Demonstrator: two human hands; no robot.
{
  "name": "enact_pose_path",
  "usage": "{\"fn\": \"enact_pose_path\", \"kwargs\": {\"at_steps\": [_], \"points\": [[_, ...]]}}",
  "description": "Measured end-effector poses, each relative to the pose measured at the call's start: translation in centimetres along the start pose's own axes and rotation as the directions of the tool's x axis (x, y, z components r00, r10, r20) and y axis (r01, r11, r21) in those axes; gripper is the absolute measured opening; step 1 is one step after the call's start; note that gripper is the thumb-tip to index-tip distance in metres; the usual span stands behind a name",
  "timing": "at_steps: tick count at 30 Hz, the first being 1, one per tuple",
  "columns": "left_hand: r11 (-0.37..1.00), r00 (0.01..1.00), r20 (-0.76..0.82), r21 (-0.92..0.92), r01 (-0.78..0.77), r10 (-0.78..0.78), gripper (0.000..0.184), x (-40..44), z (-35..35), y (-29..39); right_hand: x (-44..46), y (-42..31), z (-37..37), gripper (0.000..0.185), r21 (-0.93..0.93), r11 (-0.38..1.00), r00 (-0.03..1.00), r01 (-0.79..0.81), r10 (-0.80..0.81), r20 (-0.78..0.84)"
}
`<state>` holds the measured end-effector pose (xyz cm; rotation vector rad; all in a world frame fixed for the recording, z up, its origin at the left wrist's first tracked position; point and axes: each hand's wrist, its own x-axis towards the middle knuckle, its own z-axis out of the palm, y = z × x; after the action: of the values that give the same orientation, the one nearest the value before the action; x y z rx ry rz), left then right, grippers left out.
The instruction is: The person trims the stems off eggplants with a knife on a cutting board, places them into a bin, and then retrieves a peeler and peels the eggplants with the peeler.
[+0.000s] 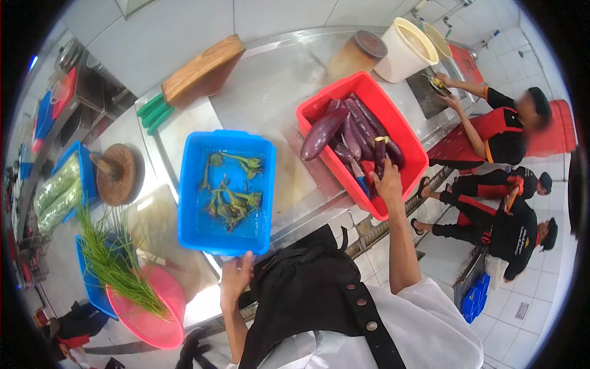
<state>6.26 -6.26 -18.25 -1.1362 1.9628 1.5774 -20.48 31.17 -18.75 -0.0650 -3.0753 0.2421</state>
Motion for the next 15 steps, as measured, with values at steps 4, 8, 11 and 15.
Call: {"fn": "enact_pose_path", "kwargs": {"at_steps": [4,8,11,15], "points": [[0.962,0.983,0.031,0.201,-0.183,0.181,0.049,-1.6,-2.0,5.9,0.3,-0.7,0.9,0.034,0.438,0.898,0.975,-0.039,-0.063,0.214],[0.879,0.892,-0.032,0.186,-0.438,0.451,0.033,-0.4,-1.3,11.4,1.1,-0.6,0.3,0.028,0.340,0.939,0.887,0.055,-0.202,0.415],[0.780,0.771,-0.118,0.093,-0.618,0.625,0.032,1.8,1.7,15.2,1.7,-0.1,-0.3,0.026,0.441,0.883,0.827,0.161,-0.364,0.428],[0.682,0.622,-0.354,0.067,-0.728,0.699,0.042,7.0,9.9,20.4,0.2,0.5,-1.4,0.018,0.791,0.609,0.882,0.060,-0.404,0.244]]}}
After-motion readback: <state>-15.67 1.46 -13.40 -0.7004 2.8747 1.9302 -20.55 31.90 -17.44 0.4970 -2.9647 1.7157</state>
